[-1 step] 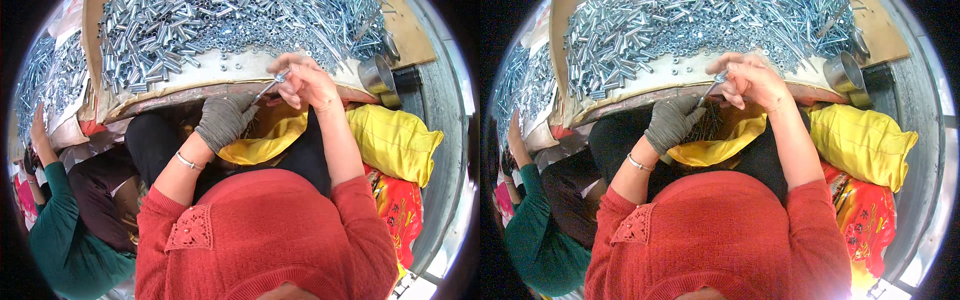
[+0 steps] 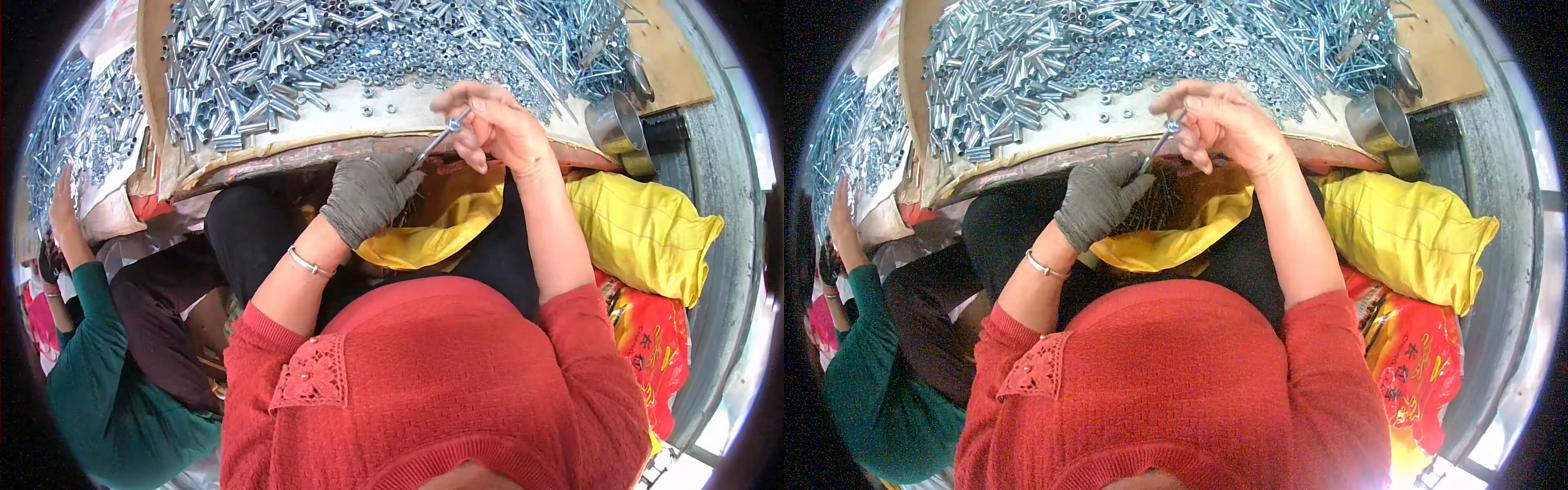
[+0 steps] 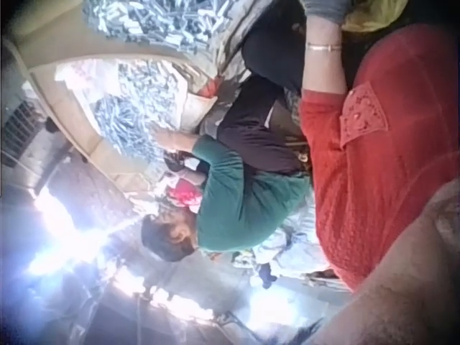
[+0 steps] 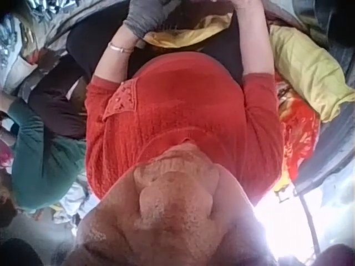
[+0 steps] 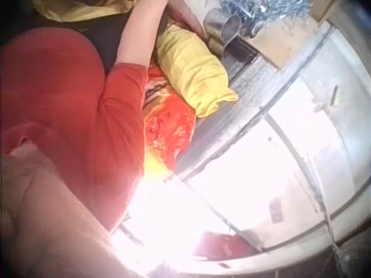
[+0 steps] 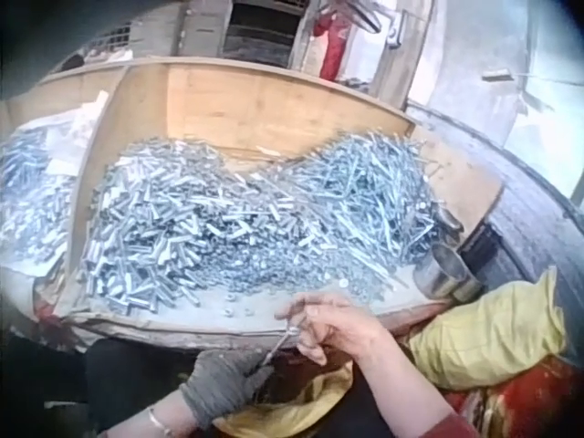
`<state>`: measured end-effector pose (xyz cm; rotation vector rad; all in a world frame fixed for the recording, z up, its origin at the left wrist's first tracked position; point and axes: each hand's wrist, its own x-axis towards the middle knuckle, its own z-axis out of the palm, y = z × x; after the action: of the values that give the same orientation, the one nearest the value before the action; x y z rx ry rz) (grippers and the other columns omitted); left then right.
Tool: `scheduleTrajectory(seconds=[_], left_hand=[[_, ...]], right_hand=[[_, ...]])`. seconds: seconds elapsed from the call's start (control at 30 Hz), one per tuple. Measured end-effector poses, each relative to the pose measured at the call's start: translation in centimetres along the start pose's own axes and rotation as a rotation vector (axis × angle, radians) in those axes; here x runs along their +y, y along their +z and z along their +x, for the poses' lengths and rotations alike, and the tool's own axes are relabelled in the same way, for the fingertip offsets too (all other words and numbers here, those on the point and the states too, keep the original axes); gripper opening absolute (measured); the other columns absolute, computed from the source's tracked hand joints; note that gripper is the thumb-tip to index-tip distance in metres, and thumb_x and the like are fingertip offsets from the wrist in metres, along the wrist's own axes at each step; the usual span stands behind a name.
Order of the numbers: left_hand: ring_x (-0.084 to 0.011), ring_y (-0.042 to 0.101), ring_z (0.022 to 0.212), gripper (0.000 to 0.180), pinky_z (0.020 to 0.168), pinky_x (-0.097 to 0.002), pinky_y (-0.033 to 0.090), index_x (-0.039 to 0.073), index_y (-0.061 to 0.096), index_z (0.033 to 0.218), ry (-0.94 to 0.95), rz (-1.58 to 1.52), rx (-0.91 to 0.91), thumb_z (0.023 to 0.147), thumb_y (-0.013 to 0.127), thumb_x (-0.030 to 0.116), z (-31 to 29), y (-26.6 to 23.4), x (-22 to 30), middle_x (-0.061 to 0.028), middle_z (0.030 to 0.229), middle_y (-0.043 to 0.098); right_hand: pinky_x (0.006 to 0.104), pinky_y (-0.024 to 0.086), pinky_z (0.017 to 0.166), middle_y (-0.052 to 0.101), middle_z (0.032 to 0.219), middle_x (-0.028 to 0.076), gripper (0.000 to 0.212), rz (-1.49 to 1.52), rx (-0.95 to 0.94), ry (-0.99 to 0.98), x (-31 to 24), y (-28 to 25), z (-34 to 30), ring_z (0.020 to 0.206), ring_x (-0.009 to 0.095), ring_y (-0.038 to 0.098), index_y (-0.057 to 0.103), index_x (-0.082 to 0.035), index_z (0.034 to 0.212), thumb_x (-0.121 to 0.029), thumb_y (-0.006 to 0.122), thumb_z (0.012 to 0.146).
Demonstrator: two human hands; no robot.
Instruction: Assembling metal bolts by threading nuts and washers onto them.
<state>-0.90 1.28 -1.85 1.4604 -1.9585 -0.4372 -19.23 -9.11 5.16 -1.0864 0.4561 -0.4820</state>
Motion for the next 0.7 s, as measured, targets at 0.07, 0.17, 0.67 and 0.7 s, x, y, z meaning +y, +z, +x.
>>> scheduleTrajectory(seconds=[0.07,0.17,0.67,0.7], left_hand=[[-0.0336,0.059,0.060,0.020,0.056,-0.0421,0.046,0.007,0.062,0.085,0.003,-0.084,0.049,0.084,0.059,0.027,0.0,-0.2,-0.3,-0.0155,0.069,0.061],[-0.0271,0.057,0.057,0.017,0.056,-0.0395,0.045,0.006,0.061,0.085,-0.067,-0.417,0.105,0.084,0.059,0.023,0.5,-1.1,-0.4,-0.0136,0.066,0.058],[-0.0188,0.055,0.057,0.022,0.053,-0.0331,0.044,0.002,0.062,0.086,-0.369,-0.467,-0.134,0.081,0.061,0.024,0.7,-1.5,-1.4,-0.0128,0.060,0.056],[-0.0191,0.055,0.057,0.026,0.056,-0.0353,0.044,0.001,0.062,0.087,-0.291,-0.411,-0.144,0.081,0.061,0.026,0.6,-1.2,-1.4,-0.0135,0.060,0.056]], right_hand=[[0.0229,0.039,0.039,0.054,0.062,0.004,0.042,-0.181,0.057,-0.114,-0.3,0.1,1.9,0.047,0.012,0.051,0.056,0.007,0.107,-0.031,0.056,0.089],[0.0224,0.042,0.043,0.059,0.066,0.003,0.026,-0.428,0.218,-0.179,0.8,-0.1,5.5,0.048,0.012,0.052,0.062,0.002,0.095,-0.024,0.057,0.090],[0.0251,0.053,0.052,0.064,0.078,0.008,0.015,-0.304,0.494,-0.353,2.0,0.6,5.2,0.062,0.014,0.061,0.060,0.002,0.097,-0.010,0.059,0.088],[0.0262,0.054,0.052,0.064,0.079,0.010,0.018,-0.271,0.452,-0.369,1.8,0.4,4.4,0.063,0.014,0.062,0.062,0.004,0.101,-0.008,0.060,0.087]])
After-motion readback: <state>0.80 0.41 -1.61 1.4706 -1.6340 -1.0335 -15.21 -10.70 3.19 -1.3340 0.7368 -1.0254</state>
